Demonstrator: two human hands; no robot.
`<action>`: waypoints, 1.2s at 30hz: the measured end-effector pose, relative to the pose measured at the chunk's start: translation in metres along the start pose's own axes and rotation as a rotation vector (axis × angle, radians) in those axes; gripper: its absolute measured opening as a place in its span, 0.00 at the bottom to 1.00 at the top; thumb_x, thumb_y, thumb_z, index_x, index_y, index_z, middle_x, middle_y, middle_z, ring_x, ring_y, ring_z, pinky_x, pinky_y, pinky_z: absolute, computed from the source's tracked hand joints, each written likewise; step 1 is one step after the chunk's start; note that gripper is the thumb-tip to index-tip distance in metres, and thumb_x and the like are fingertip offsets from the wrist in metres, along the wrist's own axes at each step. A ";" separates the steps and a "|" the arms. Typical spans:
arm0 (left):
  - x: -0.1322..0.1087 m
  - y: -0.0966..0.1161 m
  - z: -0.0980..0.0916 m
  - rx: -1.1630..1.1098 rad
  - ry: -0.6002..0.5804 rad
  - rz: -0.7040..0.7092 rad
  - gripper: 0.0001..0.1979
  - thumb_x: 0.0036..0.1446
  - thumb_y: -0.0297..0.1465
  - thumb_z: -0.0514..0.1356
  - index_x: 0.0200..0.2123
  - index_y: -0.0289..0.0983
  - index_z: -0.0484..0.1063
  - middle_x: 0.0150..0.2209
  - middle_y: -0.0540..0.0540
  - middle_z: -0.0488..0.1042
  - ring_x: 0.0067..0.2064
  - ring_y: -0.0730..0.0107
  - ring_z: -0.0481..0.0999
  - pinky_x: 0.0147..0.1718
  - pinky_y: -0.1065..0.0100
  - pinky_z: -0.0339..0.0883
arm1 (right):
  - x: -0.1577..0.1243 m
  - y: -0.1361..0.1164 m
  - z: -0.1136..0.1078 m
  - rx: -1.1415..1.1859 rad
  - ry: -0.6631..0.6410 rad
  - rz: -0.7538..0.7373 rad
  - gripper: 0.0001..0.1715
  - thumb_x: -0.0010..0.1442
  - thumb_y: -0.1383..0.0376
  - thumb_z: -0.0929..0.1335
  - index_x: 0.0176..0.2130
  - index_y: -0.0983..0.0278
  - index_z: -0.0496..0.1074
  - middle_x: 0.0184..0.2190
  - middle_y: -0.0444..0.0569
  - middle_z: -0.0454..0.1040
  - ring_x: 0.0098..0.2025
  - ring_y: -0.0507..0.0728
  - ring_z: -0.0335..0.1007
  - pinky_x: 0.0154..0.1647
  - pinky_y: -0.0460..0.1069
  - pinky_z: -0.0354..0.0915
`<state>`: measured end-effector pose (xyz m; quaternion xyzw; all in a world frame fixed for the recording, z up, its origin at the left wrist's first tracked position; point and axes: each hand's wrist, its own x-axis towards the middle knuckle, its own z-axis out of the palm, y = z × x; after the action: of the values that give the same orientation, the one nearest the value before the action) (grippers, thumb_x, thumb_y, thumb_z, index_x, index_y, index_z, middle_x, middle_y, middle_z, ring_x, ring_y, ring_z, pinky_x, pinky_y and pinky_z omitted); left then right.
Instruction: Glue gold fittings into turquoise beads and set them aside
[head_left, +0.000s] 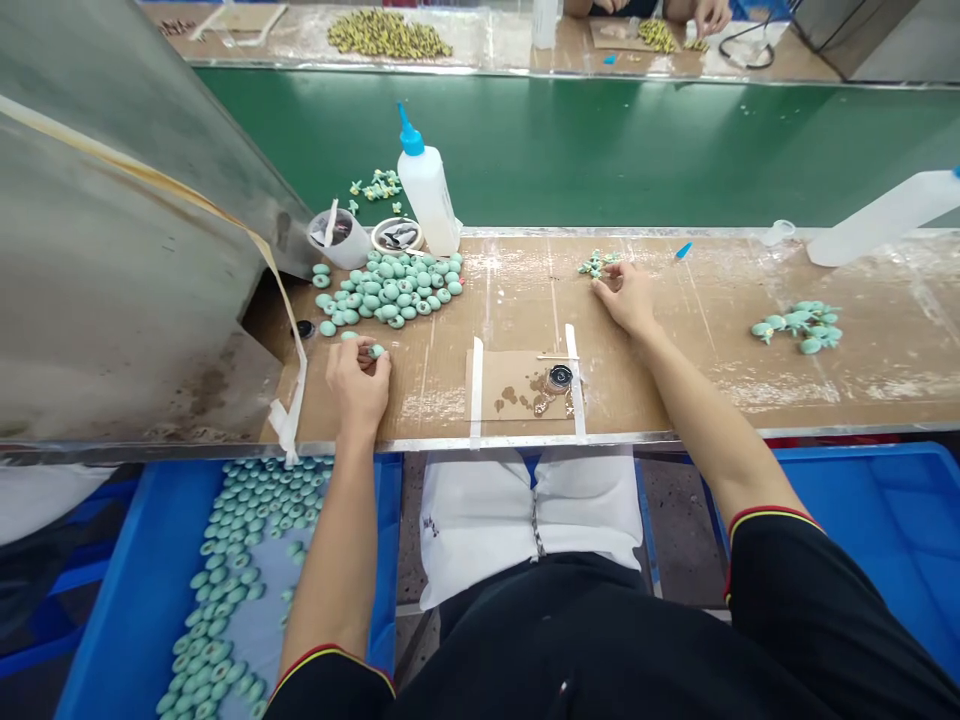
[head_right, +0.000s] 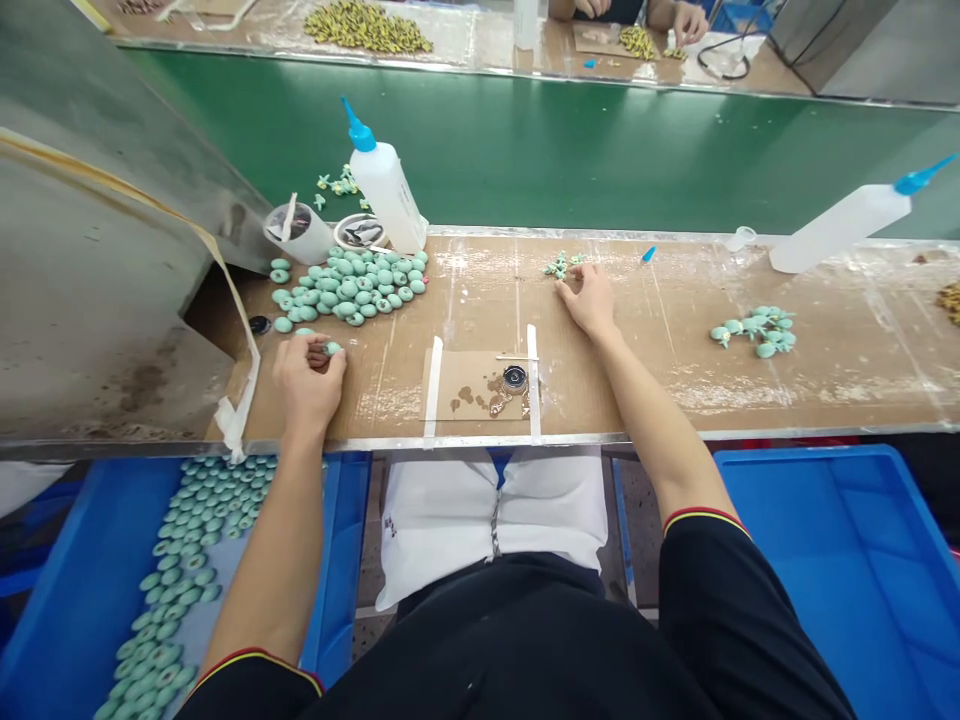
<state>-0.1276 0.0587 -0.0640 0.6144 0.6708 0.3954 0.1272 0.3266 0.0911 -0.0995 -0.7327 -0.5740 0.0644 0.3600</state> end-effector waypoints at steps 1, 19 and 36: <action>-0.001 -0.001 0.000 -0.014 0.002 -0.001 0.09 0.53 0.24 0.64 0.38 0.40 0.72 0.36 0.48 0.69 0.36 0.64 0.73 0.44 0.61 0.74 | 0.004 -0.001 0.002 0.002 0.005 -0.002 0.10 0.59 0.61 0.72 0.42 0.59 0.72 0.46 0.55 0.75 0.47 0.64 0.73 0.54 0.61 0.71; -0.009 -0.023 -0.005 -0.497 0.183 -0.153 0.11 0.49 0.27 0.68 0.37 0.38 0.73 0.36 0.51 0.74 0.33 0.74 0.76 0.35 0.73 0.73 | -0.030 0.000 -0.100 -0.421 -0.402 -0.046 0.08 0.51 0.70 0.71 0.34 0.60 0.77 0.30 0.51 0.82 0.36 0.65 0.79 0.42 0.56 0.71; -0.070 0.009 -0.019 -0.573 -0.023 -0.127 0.15 0.49 0.39 0.71 0.39 0.38 0.83 0.42 0.45 0.81 0.40 0.68 0.81 0.41 0.67 0.78 | -0.073 0.016 -0.114 -0.216 -0.309 -0.172 0.09 0.61 0.60 0.70 0.36 0.59 0.80 0.34 0.53 0.79 0.35 0.63 0.78 0.43 0.58 0.74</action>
<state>-0.1186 -0.0136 -0.0676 0.5147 0.5676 0.5528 0.3276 0.3729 -0.0264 -0.0489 -0.6968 -0.6863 0.0832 0.1910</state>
